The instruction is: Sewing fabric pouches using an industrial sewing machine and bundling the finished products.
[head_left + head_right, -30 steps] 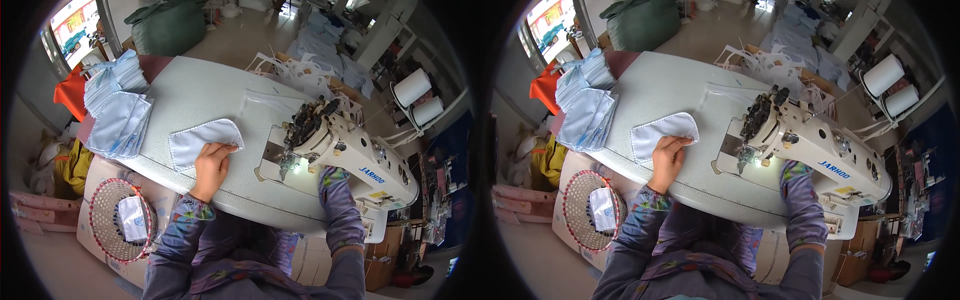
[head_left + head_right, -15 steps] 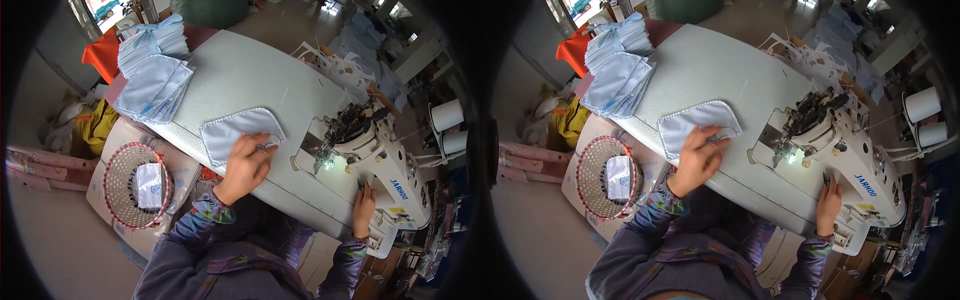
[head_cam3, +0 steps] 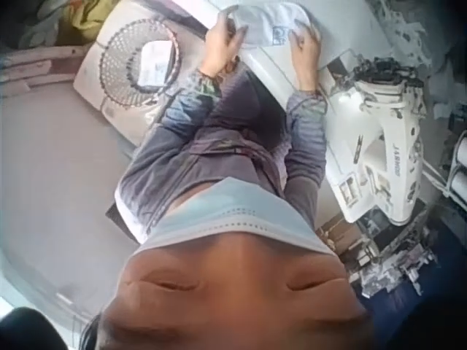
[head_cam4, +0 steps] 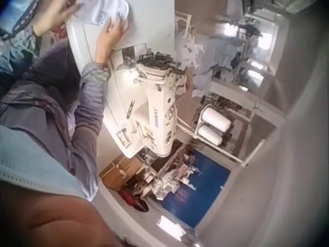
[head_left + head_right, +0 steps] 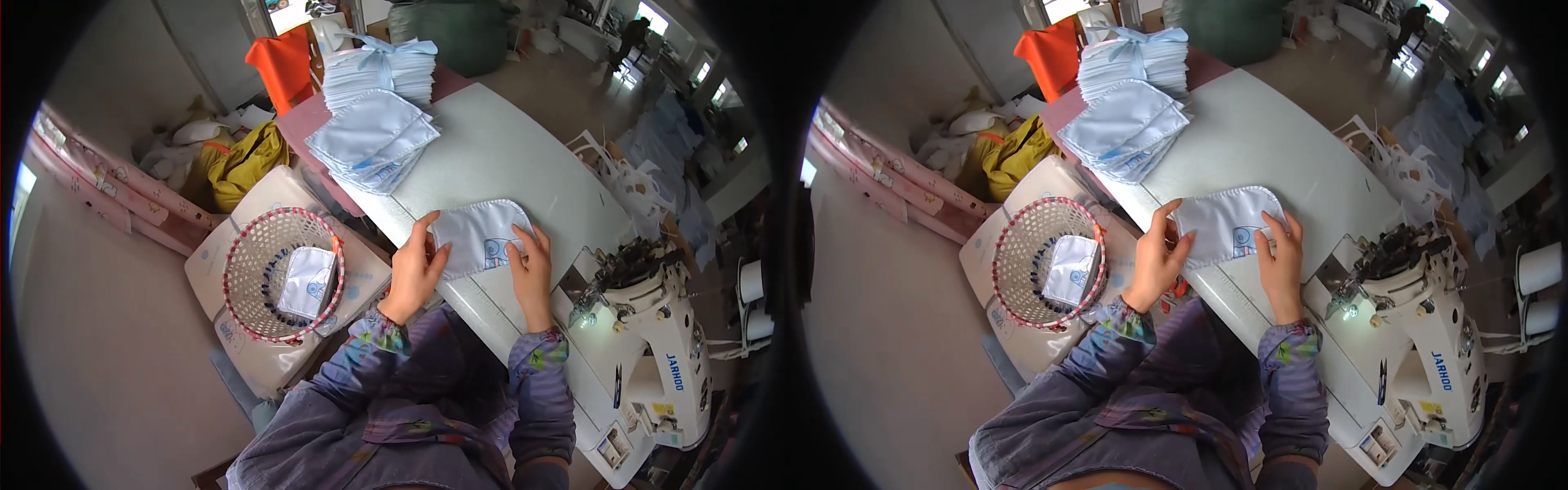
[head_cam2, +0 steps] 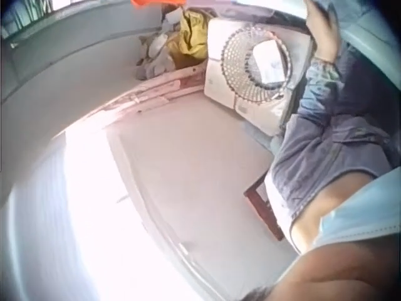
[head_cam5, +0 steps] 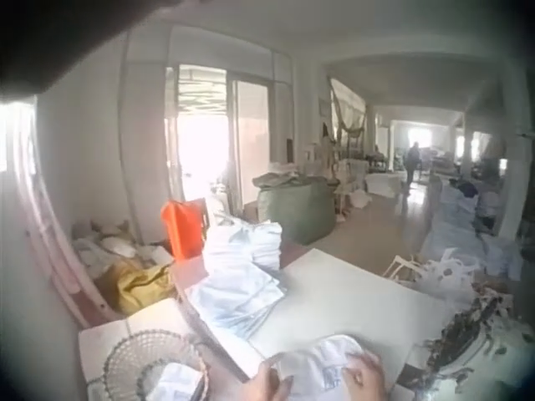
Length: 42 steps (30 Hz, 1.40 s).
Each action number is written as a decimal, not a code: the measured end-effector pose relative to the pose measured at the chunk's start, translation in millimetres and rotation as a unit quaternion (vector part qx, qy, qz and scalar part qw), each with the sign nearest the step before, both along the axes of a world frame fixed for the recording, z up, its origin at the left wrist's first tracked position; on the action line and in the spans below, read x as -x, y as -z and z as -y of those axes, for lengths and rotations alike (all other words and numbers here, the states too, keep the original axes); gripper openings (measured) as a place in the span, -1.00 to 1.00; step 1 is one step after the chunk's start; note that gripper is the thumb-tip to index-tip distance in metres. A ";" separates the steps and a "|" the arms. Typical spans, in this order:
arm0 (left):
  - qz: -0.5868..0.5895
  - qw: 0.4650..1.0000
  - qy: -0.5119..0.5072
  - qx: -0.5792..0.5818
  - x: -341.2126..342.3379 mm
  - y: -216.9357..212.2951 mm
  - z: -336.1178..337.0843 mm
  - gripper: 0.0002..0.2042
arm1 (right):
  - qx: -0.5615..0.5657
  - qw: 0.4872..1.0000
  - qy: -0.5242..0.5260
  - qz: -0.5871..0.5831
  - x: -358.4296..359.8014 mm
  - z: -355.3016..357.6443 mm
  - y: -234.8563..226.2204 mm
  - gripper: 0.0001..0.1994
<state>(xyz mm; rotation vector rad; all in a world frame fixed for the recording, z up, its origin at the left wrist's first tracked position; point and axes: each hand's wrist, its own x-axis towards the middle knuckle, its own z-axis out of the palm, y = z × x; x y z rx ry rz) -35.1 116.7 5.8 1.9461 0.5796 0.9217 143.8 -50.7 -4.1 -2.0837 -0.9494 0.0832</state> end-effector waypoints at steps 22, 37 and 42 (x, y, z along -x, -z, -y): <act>0.263 0.909 -0.193 0.258 -26.6 21.0 -204.7 -0.07 | -0.106 0.984 -0.121 -0.074 73.9 -42.4 3.4 -0.63; 0.038 0.906 0.212 0.363 -18.9 -26.6 -95.6 -0.16 | -0.153 0.945 -0.148 -0.249 -34.1 -30.9 -24.3 0.12; 0.063 0.910 0.235 0.336 -28.9 -46.0 -85.2 -0.01 | -0.251 0.919 -0.096 -0.290 -22.4 -23.7 -28.8 0.24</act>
